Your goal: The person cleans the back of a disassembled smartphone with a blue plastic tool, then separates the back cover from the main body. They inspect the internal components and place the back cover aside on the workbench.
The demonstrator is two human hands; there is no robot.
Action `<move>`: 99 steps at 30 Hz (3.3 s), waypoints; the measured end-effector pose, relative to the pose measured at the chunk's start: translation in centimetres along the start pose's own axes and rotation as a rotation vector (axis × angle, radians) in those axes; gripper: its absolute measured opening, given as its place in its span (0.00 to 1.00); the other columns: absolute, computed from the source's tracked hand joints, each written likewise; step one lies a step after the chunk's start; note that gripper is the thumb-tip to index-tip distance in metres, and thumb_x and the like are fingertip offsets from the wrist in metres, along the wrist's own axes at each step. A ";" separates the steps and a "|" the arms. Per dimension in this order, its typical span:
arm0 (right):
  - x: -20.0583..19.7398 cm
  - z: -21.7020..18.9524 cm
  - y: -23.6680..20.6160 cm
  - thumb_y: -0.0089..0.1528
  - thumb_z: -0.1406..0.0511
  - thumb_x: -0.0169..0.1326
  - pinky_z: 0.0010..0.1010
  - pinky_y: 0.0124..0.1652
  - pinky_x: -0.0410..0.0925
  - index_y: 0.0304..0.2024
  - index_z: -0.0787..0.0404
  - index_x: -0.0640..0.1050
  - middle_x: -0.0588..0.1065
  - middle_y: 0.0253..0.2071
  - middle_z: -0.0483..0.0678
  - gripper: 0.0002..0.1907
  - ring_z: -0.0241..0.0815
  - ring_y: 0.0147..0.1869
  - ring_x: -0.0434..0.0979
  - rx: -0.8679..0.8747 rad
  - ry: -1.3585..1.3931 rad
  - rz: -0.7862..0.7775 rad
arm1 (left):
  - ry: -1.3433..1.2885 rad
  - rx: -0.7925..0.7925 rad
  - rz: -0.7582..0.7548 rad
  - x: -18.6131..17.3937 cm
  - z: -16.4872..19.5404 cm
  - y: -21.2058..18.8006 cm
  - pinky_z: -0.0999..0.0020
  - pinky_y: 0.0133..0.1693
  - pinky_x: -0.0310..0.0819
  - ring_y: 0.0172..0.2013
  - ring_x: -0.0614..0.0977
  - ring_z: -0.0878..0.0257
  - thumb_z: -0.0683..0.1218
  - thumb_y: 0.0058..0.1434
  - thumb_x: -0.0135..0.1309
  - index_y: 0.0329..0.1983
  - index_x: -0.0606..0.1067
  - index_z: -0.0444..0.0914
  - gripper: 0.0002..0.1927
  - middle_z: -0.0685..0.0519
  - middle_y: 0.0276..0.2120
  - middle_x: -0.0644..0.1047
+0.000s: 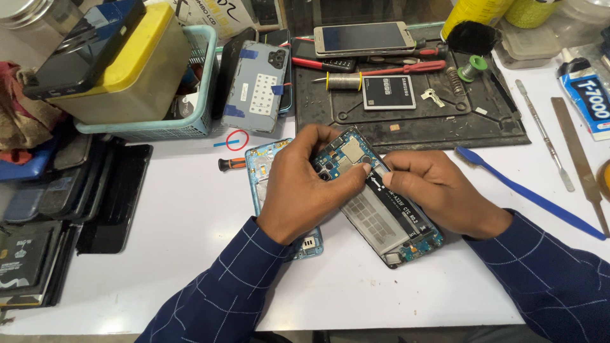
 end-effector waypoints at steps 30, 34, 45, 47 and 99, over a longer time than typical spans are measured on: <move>0.7 -0.2 0.2 0.65 0.64 0.52 0.22 0.30 0.69 0.44 0.66 0.82 0.78 0.29 0.41 0.13 0.26 0.31 0.73 0.064 -0.006 -0.027 | -0.216 -0.080 -0.068 1.3 -2.2 -0.2 0.75 0.36 0.76 0.33 0.78 0.72 0.42 0.52 0.63 0.41 0.74 0.33 0.15 0.54 0.32 0.80; 0.6 -0.3 0.1 0.65 0.63 0.54 0.22 0.23 0.59 0.39 0.66 0.82 0.68 0.20 0.37 0.12 0.26 0.24 0.62 0.056 -0.062 -0.008 | -0.205 -0.055 -0.074 1.5 -2.0 -0.3 0.75 0.36 0.76 0.33 0.78 0.72 0.42 0.53 0.63 0.40 0.73 0.33 0.15 0.54 0.32 0.79; 0.8 -0.4 0.1 0.65 0.63 0.54 0.23 0.21 0.55 0.39 0.65 0.82 0.65 0.18 0.35 0.12 0.25 0.22 0.58 0.052 -0.091 -0.012 | -0.227 -0.079 -0.063 1.6 -2.2 -0.6 0.76 0.34 0.75 0.32 0.77 0.73 0.41 0.53 0.63 0.39 0.73 0.34 0.14 0.55 0.31 0.79; 0.8 -0.2 0.1 0.65 0.63 0.53 0.22 0.23 0.58 0.40 0.65 0.82 0.68 0.21 0.36 0.12 0.24 0.24 0.61 0.057 -0.055 -0.027 | -0.234 -0.089 -0.065 1.6 -2.4 -0.5 0.76 0.34 0.75 0.31 0.78 0.73 0.41 0.53 0.63 0.39 0.73 0.34 0.13 0.55 0.31 0.79; -0.8 -0.5 0.4 0.64 0.63 0.57 0.21 0.24 0.61 0.38 0.66 0.84 0.75 0.21 0.40 0.12 0.25 0.25 0.67 0.021 -0.026 0.036 | -0.435 -0.215 -0.247 1.2 -4.0 0.4 0.77 0.36 0.75 0.33 0.79 0.72 0.38 0.55 0.59 0.51 0.74 0.32 0.20 0.54 0.35 0.79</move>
Point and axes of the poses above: each hand's wrist, its own y-axis towards the middle knuckle, its own x-axis out of the palm, z = x × y, the point moved 8 cm from there along y, towards the middle knuckle
